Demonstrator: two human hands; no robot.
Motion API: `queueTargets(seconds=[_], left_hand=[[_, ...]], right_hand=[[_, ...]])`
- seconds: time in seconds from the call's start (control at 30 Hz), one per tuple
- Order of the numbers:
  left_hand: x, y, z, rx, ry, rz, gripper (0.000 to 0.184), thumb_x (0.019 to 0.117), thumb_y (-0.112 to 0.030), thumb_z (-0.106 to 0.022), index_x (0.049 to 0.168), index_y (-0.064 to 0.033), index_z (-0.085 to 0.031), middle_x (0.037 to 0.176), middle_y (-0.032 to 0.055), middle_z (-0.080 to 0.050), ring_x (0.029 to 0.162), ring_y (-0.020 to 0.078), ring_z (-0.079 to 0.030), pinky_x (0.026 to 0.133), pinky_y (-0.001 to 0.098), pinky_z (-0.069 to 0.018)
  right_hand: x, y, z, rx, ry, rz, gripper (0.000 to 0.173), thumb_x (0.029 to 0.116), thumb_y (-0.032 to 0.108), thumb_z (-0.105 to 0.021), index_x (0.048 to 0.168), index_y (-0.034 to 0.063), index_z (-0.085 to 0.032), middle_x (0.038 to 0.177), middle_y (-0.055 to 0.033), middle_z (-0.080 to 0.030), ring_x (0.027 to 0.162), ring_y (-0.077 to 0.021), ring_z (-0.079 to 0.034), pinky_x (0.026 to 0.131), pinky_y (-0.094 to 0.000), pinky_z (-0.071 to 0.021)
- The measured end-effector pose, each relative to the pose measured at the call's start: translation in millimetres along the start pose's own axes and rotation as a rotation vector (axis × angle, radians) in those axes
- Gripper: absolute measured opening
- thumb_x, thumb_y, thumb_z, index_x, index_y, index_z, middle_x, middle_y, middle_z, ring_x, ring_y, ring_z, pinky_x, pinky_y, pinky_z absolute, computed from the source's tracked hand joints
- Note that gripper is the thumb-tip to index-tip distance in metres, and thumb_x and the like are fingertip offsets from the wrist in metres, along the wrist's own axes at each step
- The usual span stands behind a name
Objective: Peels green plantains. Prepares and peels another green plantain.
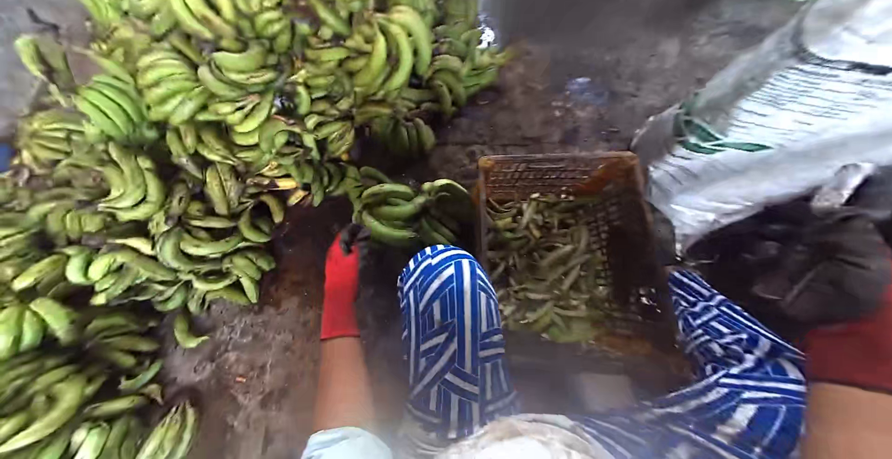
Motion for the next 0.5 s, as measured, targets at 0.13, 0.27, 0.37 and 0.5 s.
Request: queueTargets(seconds=[0.13, 0.27, 0.37, 0.5], left_hand=[[33, 15, -1, -0.039, -0.023, -0.044, 0.048, 0.1038, -0.026, -0.058, 0.148, -0.0084, -0.048, 0.137, 0.0186, -0.061, 0.121, 0.0322, -0.062, 0.101, 0.0538, -0.0507], [90, -7, 7, 0.148, 0.037, -0.185, 0.058, 0.0987, -0.029, -0.065, 0.151, -0.0143, -0.045, 0.143, 0.0218, -0.055, 0.127, 0.0428, -0.056, 0.101, 0.0663, -0.0456], [111, -52, -13, 0.233, 0.235, -0.348, 0.059, 0.0968, -0.036, -0.068, 0.149, -0.0170, -0.048, 0.143, 0.0183, -0.056, 0.128, 0.0379, -0.056, 0.105, 0.0619, -0.0453], [141, -107, -82, 0.537, 0.515, -0.486, 0.066, 0.0940, -0.032, -0.071, 0.152, -0.0144, -0.045, 0.150, 0.0198, -0.049, 0.138, 0.0390, -0.047, 0.111, 0.0620, -0.0387]], right_hand=[[13, -6, -33, 0.131, 0.082, -0.098, 0.041, 0.1115, 0.041, -0.024, 0.131, 0.0190, -0.053, 0.084, 0.0031, -0.066, 0.070, -0.0112, -0.067, 0.064, -0.0298, -0.0592], [21, 9, -108, -0.029, -0.114, -0.258, 0.033, 0.1109, 0.040, -0.029, 0.117, 0.0249, -0.057, 0.071, 0.0092, -0.065, 0.055, -0.0036, -0.062, 0.048, -0.0213, -0.0550], [27, 4, -123, -0.004, -0.071, -0.287, 0.032, 0.1096, 0.042, -0.033, 0.115, 0.0268, -0.061, 0.071, 0.0093, -0.065, 0.054, -0.0027, -0.062, 0.048, -0.0204, -0.0547], [32, 2, -135, -0.017, -0.010, -0.277, 0.032, 0.1100, 0.038, -0.034, 0.119, 0.0225, -0.060, 0.076, 0.0074, -0.069, 0.057, -0.0027, -0.064, 0.050, -0.0179, -0.0553]])
Point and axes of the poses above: each hand's wrist, its own x-axis towards the middle knuckle, its own z-axis out of the back of the hand, y = z × x, the point moved 1 cm from there along x, towards the middle knuckle
